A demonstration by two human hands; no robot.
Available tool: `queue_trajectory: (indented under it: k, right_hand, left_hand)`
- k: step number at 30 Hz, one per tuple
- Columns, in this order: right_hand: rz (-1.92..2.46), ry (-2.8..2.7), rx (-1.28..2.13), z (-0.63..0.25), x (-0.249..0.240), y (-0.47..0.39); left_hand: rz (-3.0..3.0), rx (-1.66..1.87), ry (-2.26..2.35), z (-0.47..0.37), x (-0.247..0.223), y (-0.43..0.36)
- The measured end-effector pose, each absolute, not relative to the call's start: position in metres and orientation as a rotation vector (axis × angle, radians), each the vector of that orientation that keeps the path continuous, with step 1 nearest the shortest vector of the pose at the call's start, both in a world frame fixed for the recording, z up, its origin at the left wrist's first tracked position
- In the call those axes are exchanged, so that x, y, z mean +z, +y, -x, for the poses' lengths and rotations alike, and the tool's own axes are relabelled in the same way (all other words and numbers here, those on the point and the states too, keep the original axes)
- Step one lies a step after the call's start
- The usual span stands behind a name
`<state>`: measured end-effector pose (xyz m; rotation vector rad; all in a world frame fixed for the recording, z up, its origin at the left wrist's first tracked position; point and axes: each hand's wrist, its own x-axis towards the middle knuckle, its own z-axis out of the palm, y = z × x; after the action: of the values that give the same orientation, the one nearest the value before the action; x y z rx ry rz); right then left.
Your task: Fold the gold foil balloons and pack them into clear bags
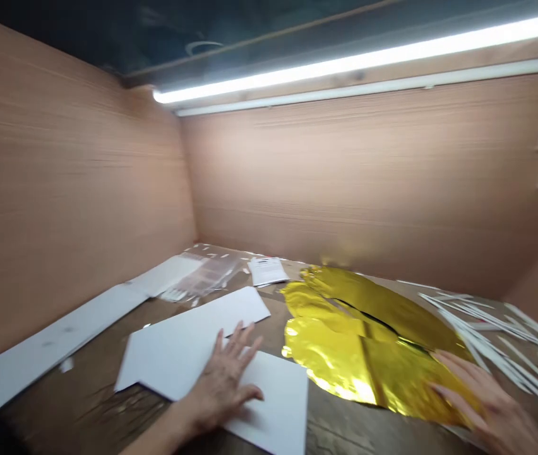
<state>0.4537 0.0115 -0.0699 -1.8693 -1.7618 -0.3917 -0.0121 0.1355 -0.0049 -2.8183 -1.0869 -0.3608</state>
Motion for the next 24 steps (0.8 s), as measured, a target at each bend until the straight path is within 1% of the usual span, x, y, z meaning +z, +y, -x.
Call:
queue_trajectory:
  k: [4,8,12,16,18,20,24]
  right_hand:
    - [2.15,-1.66,-0.269,-0.484,-0.04,0.006]
    - [2.169,-1.655,-0.107,-0.502,-0.031,0.025]
    - [2.101,-1.727,-0.005,-0.503,-0.038,0.05]
    - [2.009,-1.772,0.053,-0.501,-0.048,0.06]
    - [1.976,-1.78,0.038,-0.501,-0.05,0.061]
    - [1.953,-1.795,0.005,-0.502,-0.047,0.062]
    - [1.933,-1.85,-0.082,-0.5,-0.023,0.068]
  left_hand:
    - [2.845,-0.124,-1.268,0.013,-0.028,0.199]
    - [2.868,0.006,-1.376,0.031,-0.039,0.252]
    - [2.866,-0.063,-1.403,0.044,-0.041,0.28]
    - [2.861,-0.132,-1.402,0.044,-0.04,0.291]
    - [2.837,-0.229,-1.36,0.031,-0.033,0.288]
    - [2.855,-0.415,-1.248,0.006,-0.022,0.28]
    - [3.133,-0.878,-1.031,-0.093,0.004,0.245]
